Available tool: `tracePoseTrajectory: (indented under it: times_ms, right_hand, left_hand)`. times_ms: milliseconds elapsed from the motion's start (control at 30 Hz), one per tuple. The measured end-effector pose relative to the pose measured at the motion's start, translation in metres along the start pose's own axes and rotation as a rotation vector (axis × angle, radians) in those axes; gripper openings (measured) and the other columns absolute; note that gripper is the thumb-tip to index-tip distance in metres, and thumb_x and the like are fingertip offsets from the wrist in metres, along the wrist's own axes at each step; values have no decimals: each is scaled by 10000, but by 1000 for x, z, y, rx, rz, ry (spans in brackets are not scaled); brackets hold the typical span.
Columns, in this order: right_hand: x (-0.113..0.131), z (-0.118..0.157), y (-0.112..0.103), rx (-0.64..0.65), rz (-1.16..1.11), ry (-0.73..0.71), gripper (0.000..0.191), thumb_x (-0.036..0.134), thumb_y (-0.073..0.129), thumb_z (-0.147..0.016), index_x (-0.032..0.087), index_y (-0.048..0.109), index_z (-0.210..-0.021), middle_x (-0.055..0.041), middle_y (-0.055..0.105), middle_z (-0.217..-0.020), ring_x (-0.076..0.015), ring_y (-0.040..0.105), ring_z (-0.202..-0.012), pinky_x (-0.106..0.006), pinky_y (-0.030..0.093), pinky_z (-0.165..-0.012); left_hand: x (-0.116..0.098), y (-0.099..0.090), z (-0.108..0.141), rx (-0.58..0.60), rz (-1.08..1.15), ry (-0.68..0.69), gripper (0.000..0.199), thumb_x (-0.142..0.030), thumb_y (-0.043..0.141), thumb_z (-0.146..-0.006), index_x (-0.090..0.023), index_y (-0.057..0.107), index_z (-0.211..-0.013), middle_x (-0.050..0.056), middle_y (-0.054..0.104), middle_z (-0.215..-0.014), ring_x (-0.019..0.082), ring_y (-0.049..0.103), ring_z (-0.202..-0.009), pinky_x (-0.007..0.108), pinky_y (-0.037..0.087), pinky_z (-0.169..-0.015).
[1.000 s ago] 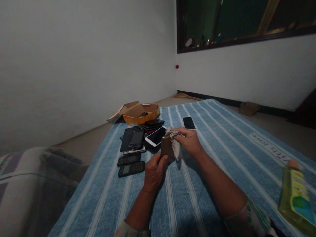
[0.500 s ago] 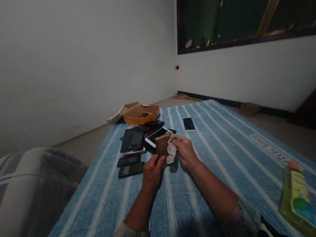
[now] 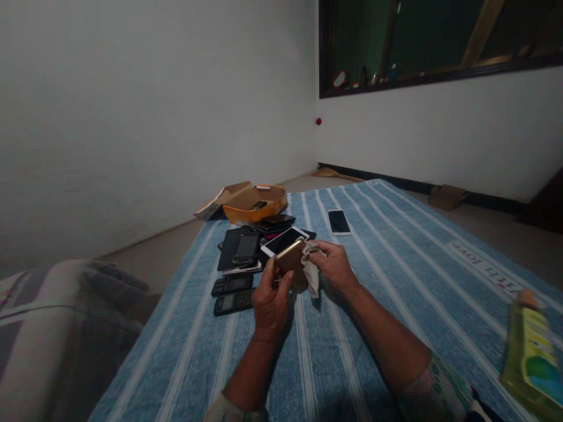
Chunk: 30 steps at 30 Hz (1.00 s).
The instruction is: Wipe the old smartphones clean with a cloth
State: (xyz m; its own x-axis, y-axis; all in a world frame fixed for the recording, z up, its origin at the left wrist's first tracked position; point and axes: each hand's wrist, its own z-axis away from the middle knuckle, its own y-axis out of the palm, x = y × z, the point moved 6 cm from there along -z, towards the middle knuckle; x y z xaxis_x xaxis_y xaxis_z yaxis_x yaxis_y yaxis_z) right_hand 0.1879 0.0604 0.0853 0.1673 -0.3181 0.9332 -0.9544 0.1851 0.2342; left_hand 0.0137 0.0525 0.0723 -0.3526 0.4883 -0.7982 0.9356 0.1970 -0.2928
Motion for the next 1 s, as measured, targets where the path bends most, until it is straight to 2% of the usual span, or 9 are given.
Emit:
tracePoseTrajectory:
  times_ms: [67,167,267,367,467,567,733,900,1000]
  right_hand:
    - [2,0,1,25,33,-31,232,282,720,-678,208,779,-891,-16,741,-840,-200,659,-764,-298,505,-691]
    - [10,-1,4,47,107,-125,234,275,689,-731,220,778,-940,-23,736,-874,-202,663,-799,-305,515,-716]
    - [30,4,10,22,219,-333,241,226,628,-792,235,767,-989,-39,727,-934,-201,666,-872,-318,524,-791]
    - [49,14,20,14,373,-560,303,166,545,-846,241,739,-1066,-70,704,-1036,-204,641,-996,-333,508,-889]
    - [56,20,29,45,490,-631,310,158,501,-878,240,727,-1074,-82,680,-1059,-198,620,-1023,-321,500,-906]
    - [53,16,26,52,439,-574,253,182,512,-887,235,738,-990,-61,688,-987,-182,638,-957,-299,505,-869]
    - [41,4,14,-37,212,-356,185,238,596,-836,244,763,-915,-28,727,-922,-194,664,-898,-304,508,-820]
    - [9,-1,11,-82,41,-129,221,325,643,-773,224,776,-918,-22,749,-889,-211,671,-819,-321,519,-757]
    - [-6,-1,10,-97,26,-66,234,349,650,-745,205,778,-879,-27,742,-811,-209,662,-739,-327,519,-712]
  left_hand:
    - [-5,-5,-4,-46,-41,51,532,-389,650,-836,-205,557,-1326,51,747,-1046,206,722,-833,318,586,-757]
    - [-17,-9,-10,-26,-111,168,467,-365,643,-854,-219,596,-1295,56,743,-1106,216,731,-873,329,589,-798]
    - [-27,-8,-12,16,-150,252,372,-337,621,-875,-212,647,-1224,53,748,-1110,205,737,-859,302,593,-772]
    - [-34,-6,-10,38,-151,287,357,-330,601,-894,-203,642,-1225,49,753,-1092,191,738,-834,281,596,-745]
    - [-38,-5,-8,45,-161,314,343,-321,589,-904,-205,640,-1223,45,753,-1082,174,731,-789,268,595,-726]
    - [-41,-4,-8,55,-176,320,329,-302,588,-904,-208,645,-1214,51,744,-1101,179,728,-807,266,595,-718]
    - [-43,-3,-9,43,-202,294,315,-309,594,-895,-211,662,-1187,54,748,-1081,192,726,-830,270,590,-718]
    - [-38,-8,-11,13,-227,249,353,-354,599,-870,-223,660,-1192,31,757,-1030,176,709,-730,273,579,-685]
    - [-34,-12,-12,-20,-245,242,377,-366,608,-863,-205,656,-1201,47,753,-1042,183,707,-708,306,580,-720]
